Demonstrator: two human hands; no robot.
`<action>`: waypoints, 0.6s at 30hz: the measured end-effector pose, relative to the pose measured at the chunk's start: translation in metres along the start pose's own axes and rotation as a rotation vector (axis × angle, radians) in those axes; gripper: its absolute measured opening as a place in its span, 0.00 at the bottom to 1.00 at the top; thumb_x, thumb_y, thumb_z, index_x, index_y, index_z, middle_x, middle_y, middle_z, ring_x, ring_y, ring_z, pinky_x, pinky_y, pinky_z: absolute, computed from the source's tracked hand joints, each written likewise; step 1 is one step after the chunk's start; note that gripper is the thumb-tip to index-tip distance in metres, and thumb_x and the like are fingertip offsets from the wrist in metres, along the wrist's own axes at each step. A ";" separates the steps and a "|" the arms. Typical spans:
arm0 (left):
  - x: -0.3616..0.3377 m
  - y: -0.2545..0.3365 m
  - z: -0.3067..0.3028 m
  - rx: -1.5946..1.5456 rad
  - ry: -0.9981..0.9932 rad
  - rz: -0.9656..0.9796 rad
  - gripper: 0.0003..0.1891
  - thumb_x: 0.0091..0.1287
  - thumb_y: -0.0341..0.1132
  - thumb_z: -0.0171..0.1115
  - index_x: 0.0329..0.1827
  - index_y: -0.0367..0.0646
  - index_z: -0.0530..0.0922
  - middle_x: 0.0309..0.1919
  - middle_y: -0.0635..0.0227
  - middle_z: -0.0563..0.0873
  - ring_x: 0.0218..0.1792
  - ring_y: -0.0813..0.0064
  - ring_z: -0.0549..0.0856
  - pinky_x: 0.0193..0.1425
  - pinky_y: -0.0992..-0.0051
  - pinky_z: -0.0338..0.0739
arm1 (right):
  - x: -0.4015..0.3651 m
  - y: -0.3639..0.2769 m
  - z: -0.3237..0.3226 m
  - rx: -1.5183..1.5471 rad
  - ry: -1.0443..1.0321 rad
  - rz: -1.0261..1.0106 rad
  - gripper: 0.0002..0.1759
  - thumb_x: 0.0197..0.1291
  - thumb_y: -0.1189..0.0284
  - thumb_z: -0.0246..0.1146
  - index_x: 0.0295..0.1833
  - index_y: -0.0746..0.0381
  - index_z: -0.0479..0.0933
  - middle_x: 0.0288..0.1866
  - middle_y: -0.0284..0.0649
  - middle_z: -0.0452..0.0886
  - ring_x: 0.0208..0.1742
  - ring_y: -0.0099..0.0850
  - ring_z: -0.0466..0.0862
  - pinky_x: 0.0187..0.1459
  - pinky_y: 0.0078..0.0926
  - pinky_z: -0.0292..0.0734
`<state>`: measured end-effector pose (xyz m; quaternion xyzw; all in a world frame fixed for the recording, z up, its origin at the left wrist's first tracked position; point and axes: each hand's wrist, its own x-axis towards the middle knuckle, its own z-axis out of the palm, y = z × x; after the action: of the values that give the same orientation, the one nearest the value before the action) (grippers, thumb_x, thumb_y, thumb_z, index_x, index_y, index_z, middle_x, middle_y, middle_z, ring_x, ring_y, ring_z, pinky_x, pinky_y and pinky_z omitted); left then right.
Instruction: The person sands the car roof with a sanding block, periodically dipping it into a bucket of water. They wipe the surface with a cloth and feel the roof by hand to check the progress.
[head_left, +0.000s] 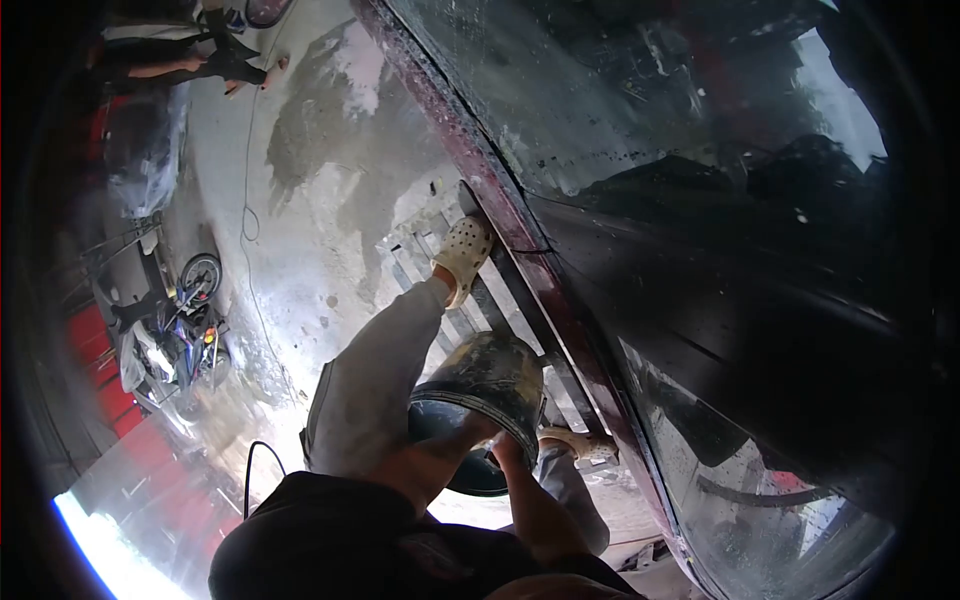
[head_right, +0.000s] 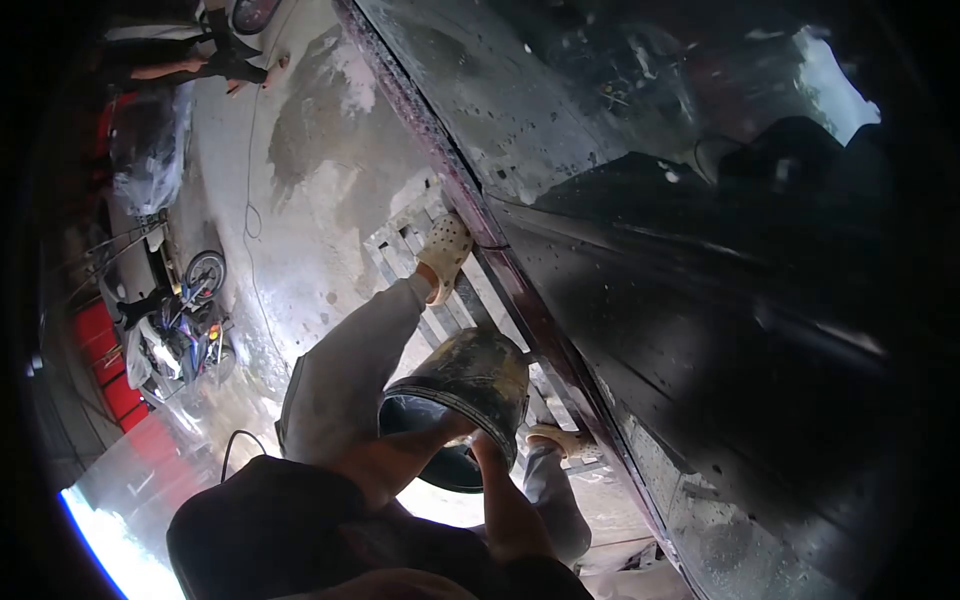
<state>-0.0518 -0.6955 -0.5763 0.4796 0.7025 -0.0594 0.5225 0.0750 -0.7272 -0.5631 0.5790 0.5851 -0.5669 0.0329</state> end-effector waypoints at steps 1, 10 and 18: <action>-0.008 0.005 -0.003 -0.032 -0.253 -0.017 0.26 0.73 0.49 0.56 0.67 0.41 0.79 0.62 0.51 0.85 0.63 0.47 0.82 0.71 0.58 0.73 | -0.002 -0.004 -0.007 0.061 0.051 -0.041 0.21 0.71 0.63 0.56 0.62 0.63 0.78 0.54 0.54 0.85 0.55 0.52 0.85 0.61 0.46 0.77; -0.101 0.122 -0.125 -0.197 -0.254 -0.212 0.36 0.62 0.50 0.69 0.59 0.23 0.73 0.50 0.34 0.85 0.53 0.41 0.87 0.57 0.54 0.82 | -0.067 -0.116 -0.186 0.637 -0.512 0.691 0.19 0.74 0.56 0.54 0.49 0.61 0.80 0.37 0.35 0.80 0.35 0.27 0.80 0.40 0.29 0.78; -0.189 0.303 -0.321 -0.490 -0.125 0.230 0.29 0.66 0.45 0.69 0.62 0.30 0.75 0.45 0.43 0.89 0.47 0.49 0.90 0.52 0.61 0.83 | -0.154 -0.207 -0.362 0.941 -0.422 0.426 0.20 0.71 0.60 0.63 0.59 0.63 0.79 0.37 0.36 0.83 0.30 0.27 0.83 0.27 0.30 0.82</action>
<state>-0.0469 -0.4620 -0.1562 0.4106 0.6033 0.1425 0.6687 0.2011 -0.5076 -0.1981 0.5106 0.1196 -0.8515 0.0014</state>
